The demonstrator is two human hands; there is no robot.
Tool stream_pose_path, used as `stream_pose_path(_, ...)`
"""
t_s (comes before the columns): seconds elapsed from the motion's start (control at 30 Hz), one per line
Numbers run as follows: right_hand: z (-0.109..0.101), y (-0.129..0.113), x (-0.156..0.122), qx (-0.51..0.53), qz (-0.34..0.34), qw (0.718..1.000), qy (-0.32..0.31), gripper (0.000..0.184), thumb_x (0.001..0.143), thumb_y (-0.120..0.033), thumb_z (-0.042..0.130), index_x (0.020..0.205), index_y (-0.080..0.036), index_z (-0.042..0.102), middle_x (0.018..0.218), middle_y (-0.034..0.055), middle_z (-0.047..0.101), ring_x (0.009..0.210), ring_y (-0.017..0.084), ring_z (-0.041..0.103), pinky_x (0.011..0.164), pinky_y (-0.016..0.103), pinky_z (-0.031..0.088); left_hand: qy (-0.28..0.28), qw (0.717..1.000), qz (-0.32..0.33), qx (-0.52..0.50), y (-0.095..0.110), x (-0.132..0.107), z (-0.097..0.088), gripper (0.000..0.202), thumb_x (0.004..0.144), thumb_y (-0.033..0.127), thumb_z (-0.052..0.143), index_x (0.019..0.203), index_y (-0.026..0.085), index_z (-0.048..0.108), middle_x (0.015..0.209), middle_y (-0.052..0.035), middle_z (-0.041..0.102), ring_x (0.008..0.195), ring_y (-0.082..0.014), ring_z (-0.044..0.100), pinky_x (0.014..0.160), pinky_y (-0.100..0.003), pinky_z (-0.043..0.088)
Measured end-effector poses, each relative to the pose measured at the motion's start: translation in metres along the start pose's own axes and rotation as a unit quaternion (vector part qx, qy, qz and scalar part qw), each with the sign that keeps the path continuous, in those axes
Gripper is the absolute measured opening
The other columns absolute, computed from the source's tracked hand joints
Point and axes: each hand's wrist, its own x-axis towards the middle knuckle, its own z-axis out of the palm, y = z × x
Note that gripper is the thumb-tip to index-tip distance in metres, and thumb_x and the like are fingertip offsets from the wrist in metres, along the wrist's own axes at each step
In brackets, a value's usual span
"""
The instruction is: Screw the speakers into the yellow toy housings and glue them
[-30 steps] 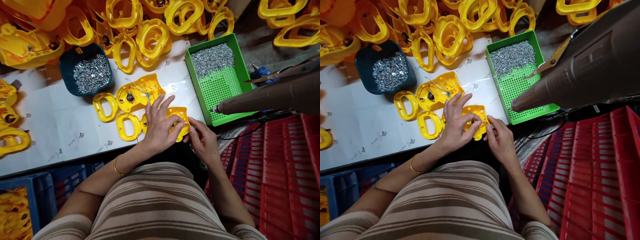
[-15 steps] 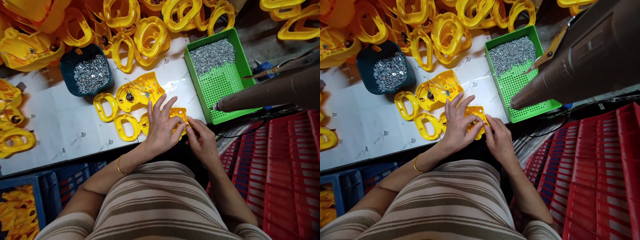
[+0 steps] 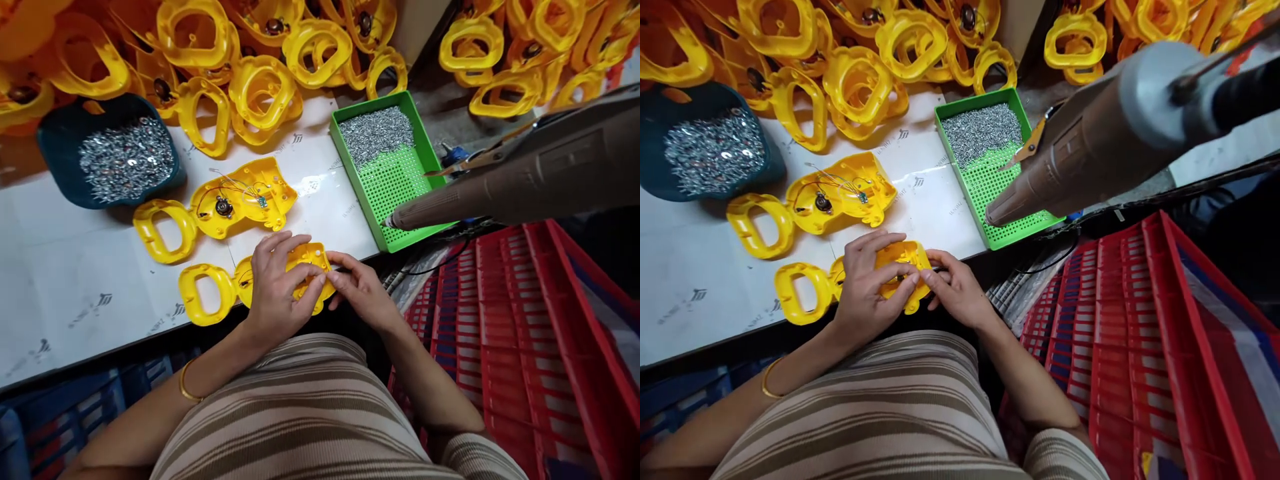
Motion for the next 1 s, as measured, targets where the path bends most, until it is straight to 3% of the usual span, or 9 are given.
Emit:
stream_pose_path(0.07, 0.004, -0.002, -0.003, 0.007, 0.012, 1.0, -0.011, 0.055, 0.08, -0.055, 0.069, 0.122, -0.021, 0.057, 0.099, 0.0028, 0.061, 0.064, 0.007, 0.055, 0.047, 0.017, 0.049, 0.011, 1.0, -0.009, -0.006, 0.003, -0.005, -0.004, 0.019, 0.089, 0.024, 0.059, 0.074, 0.02, 0.07, 0.119, -0.0093, 0.062, 0.117, -0.0281, 0.049, 0.1, -0.05, 0.043)
stream_pose_path(0.17, 0.012, -0.004, -0.007, -0.018, 0.001, 1.0, -0.011, 0.06, 0.08, -0.058, 0.067, 0.124, -0.019, 0.055, 0.079, -0.0019, 0.057, 0.059, 0.007, 0.049, 0.048, 0.017, 0.044, 0.02, 1.0, -0.017, -0.008, 0.004, -0.009, -0.011, 0.019, 0.088, 0.024, 0.06, 0.073, 0.022, 0.071, 0.116, -0.0088, 0.063, 0.111, -0.0278, 0.054, 0.094, -0.05, 0.045)
stream_pose_path(0.23, 0.016, -0.004, -0.01, -0.04, -0.004, 0.999, -0.012, 0.061, 0.081, -0.06, 0.065, 0.124, -0.018, 0.054, 0.069, -0.0043, 0.052, 0.057, 0.008, 0.047, 0.049, 0.019, 0.043, 0.006, 1.0, -0.019, -0.01, 0.002, -0.011, -0.017, 0.019, 0.088, 0.024, 0.06, 0.073, 0.022, 0.071, 0.116, -0.0087, 0.064, 0.108, -0.0286, 0.056, 0.091, -0.051, 0.045)
stream_pose_path(0.37, 0.023, -0.004, -0.013, -0.065, 0.011, 0.997, -0.038, 0.063, 0.083, -0.062, 0.062, 0.128, -0.019, 0.049, 0.07, -0.0042, 0.051, 0.058, 0.009, 0.048, 0.051, 0.021, 0.045, -0.04, 0.998, -0.01, -0.041, -0.008, -0.013, -0.034, 0.018, 0.09, 0.029, 0.059, 0.077, 0.024, 0.07, 0.112, -0.0067, 0.067, 0.102, -0.0269, 0.06, 0.086, -0.046, 0.048)
stream_pose_path(0.47, 0.026, -0.007, -0.014, -0.082, 0.016, 0.994, -0.064, 0.061, 0.086, -0.059, 0.061, 0.131, -0.02, 0.047, 0.074, -0.0026, 0.051, 0.061, 0.01, 0.049, 0.052, 0.022, 0.045, -0.075, 0.996, 0.004, -0.056, -0.018, -0.009, -0.047, 0.016, 0.091, 0.037, 0.061, 0.092, 0.023, 0.067, 0.109, -0.007, 0.069, 0.099, -0.0249, 0.062, 0.085, -0.04, 0.05)
stream_pose_path(0.6, 0.026, -0.013, -0.011, -0.094, -0.004, 0.991, -0.095, 0.052, 0.088, -0.05, 0.061, 0.13, -0.021, 0.05, 0.085, 0.0004, 0.051, 0.068, 0.011, 0.048, 0.053, 0.021, 0.043, -0.166, 0.981, 0.067, -0.077, -0.033, 0.0, -0.058, 0.031, 0.094, 0.039, 0.058, 0.121, 0.024, 0.061, 0.113, -0.006, 0.069, 0.099, -0.0222, 0.061, 0.085, -0.035, 0.05)
stream_pose_path(0.77, 0.017, -0.013, -0.01, -0.072, 0.012, 0.988, -0.134, 0.049, 0.089, -0.046, 0.062, 0.13, -0.021, 0.049, 0.091, 0.0015, 0.053, 0.067, 0.01, 0.047, 0.055, 0.021, 0.043, -0.188, 0.966, 0.158, -0.081, -0.052, 0.011, -0.05, 0.018, 0.095, 0.036, 0.057, 0.105, 0.026, 0.069, 0.103, -0.0039, 0.069, 0.086, -0.0174, 0.059, 0.078, -0.029, 0.048)
stream_pose_path(0.87, 0.006, -0.011, -0.007, -0.049, 0.036, 0.986, -0.153, 0.051, 0.091, -0.044, 0.06, 0.134, -0.022, 0.044, 0.088, 0.0017, 0.057, 0.068, 0.012, 0.05, 0.054, 0.021, 0.046, -0.193, 0.958, 0.206, -0.056, -0.058, 0.02, -0.039, 0.025, 0.094, 0.041, 0.059, 0.114, 0.029, 0.067, 0.103, -0.0035, 0.071, 0.087, -0.0191, 0.059, 0.08, -0.032, 0.047)
stream_pose_path(1.0, -0.003, -0.009, 0.011, -0.037, 0.01, 0.992, -0.118, 0.049, 0.09, -0.042, 0.062, 0.132, -0.021, 0.048, 0.097, 0.0053, 0.061, 0.075, 0.014, 0.055, 0.055, 0.021, 0.052, -0.191, 0.948, 0.255, 0.02, -0.057, 0.045, -0.03, 0.031, 0.096, 0.047, 0.053, 0.116, 0.027, 0.066, 0.101, -0.0046, 0.071, 0.091, -0.0218, 0.056, 0.078, -0.033, 0.047)
